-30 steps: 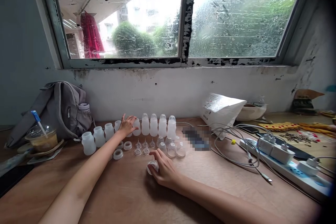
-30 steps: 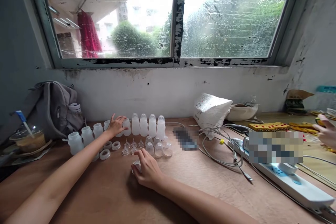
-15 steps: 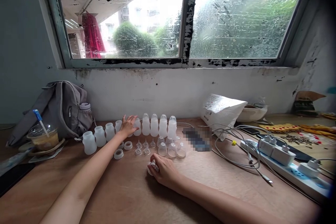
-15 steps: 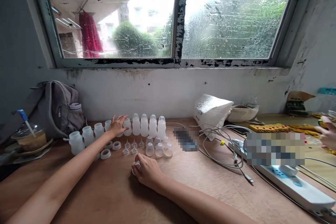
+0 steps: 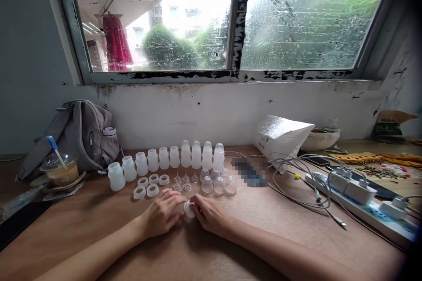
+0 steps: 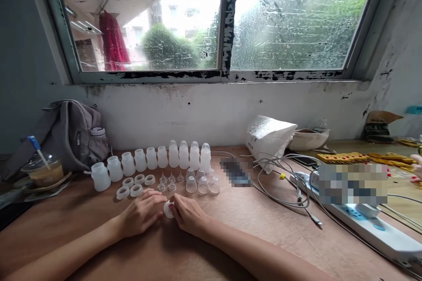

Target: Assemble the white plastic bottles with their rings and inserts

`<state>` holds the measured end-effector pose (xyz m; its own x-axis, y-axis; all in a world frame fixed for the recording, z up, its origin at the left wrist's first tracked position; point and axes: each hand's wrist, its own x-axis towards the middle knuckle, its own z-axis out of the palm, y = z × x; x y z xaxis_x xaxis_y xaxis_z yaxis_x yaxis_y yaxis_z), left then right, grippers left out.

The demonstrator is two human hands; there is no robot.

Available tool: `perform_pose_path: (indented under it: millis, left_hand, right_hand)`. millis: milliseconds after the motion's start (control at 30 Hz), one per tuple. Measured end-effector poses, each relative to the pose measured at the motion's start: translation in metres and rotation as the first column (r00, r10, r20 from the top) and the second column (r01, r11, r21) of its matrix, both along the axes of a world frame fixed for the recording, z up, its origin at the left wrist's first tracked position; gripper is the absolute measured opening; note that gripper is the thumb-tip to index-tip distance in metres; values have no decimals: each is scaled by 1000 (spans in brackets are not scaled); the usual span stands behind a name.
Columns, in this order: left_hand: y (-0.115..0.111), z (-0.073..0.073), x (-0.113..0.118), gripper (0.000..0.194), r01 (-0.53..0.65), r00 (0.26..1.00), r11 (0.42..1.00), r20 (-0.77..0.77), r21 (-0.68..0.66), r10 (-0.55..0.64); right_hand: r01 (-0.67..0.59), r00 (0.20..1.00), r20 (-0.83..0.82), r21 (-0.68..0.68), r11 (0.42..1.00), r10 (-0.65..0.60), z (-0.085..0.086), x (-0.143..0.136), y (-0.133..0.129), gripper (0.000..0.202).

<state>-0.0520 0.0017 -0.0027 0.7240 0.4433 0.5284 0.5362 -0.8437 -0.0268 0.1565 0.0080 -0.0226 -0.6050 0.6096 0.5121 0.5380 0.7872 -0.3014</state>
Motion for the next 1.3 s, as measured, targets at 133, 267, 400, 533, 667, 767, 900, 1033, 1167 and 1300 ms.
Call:
perform_pose_path:
  millis: [133,267,400,533,667,767,900,1033,1167,1300]
  left_hand:
    - [-17,3,-1,37,41,998,998,-45,-54,-43]
    - [-15,8,-1,38,36,997,995,-58,-91,-41]
    - [-17,8,0,39,64,994,994,-79,-94,-72]
    - [-18,5,1,33,11,999,994,-49,-112,-17]
    - [-17,2,1,28,-16,1000,986,-26,-166,12]
    - [-16,0,0,29,-8,1000,980,-11,-200,6]
    - [-15,0,0,28,1,1000,976,6,-216,1]
    - [-14,0,0,23,0,1000,975,28,-223,6]
    - [-14,-2,0,21,-31,999,978,26,-206,38]
    - [-13,-4,1,17,-179,981,975,47,-133,186]
  right_hand:
    - [-23,1000,-16,6,1000,23,-2,-2,3,13]
    - [-37,999,-3,-1,999,37,-2,-2,2,15]
    - [-51,999,13,-13,999,51,0,-4,1,17]
    - [-62,998,25,-36,997,63,2,-5,0,23]
    - [-67,997,47,-40,997,69,4,-4,-1,26]
    - [-77,996,39,-46,996,79,7,-4,-3,26]
    - [-102,995,4,-61,993,102,8,-3,-3,27]
    - [-79,995,-70,-65,995,75,4,-1,1,24]
    - [-37,993,-111,-59,998,31,3,-2,2,26]
    - [-26,998,-53,-5,1000,26,7,-4,-1,30]
